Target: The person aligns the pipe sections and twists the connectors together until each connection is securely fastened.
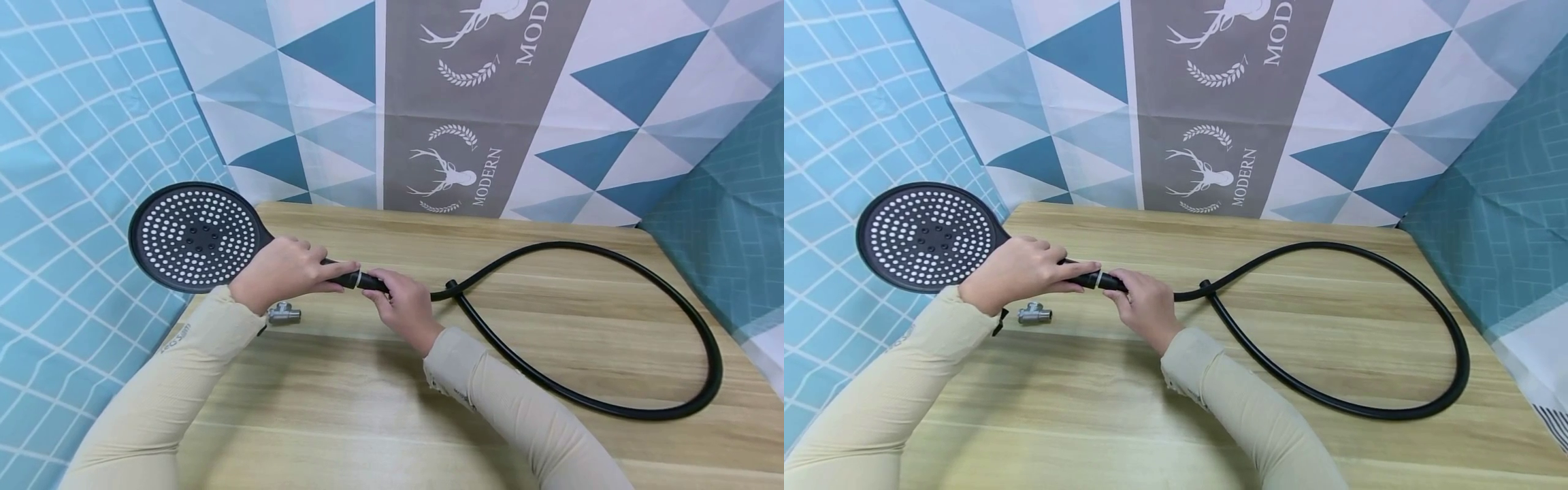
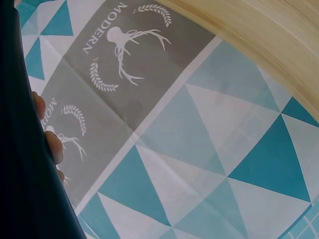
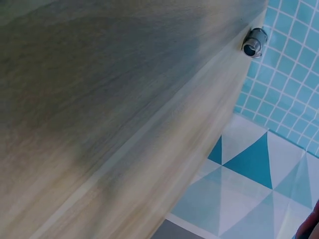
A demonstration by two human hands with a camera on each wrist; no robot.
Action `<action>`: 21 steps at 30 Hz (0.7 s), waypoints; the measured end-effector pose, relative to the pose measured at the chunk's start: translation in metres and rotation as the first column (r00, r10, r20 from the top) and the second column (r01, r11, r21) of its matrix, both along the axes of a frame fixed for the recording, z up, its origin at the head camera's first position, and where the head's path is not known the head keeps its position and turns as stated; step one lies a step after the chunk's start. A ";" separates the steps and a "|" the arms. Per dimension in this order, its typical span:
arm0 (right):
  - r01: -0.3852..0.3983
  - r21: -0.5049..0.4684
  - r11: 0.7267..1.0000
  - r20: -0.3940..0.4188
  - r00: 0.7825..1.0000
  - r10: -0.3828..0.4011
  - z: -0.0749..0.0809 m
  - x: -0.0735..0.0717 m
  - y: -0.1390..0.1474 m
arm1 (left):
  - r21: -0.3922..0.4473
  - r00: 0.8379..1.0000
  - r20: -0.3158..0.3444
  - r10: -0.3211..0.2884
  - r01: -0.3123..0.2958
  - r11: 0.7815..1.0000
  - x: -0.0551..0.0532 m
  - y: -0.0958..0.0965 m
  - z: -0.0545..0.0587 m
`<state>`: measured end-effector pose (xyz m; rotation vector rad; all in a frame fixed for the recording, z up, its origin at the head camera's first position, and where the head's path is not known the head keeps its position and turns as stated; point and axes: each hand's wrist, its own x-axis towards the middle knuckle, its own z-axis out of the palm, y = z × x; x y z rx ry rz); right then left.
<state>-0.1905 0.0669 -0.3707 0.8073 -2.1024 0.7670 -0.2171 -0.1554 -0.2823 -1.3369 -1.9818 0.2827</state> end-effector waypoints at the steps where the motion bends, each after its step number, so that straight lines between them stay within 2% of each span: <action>1: -0.009 -0.002 1.000 0.002 1.000 0.009 0.000 0.000 0.000 | 0.000 1.000 -0.001 -0.001 0.001 1.000 0.000 0.000 0.000; 8: -0.037 -0.001 0.999 0.003 0.999 0.037 0.003 0.001 0.000 | 0.009 1.000 -0.016 -0.019 0.020 1.000 0.000 -0.001 -0.001; 15: -0.053 -0.007 0.999 0.066 0.996 0.053 0.003 0.003 0.001 | -0.001 0.999 -0.043 -0.024 0.024 1.000 0.000 0.000 -0.002; 21: -0.046 -0.030 0.998 0.095 0.994 0.049 0.005 0.003 0.001 | 0.001 1.000 -0.017 -0.017 0.017 1.000 0.000 0.000 -0.001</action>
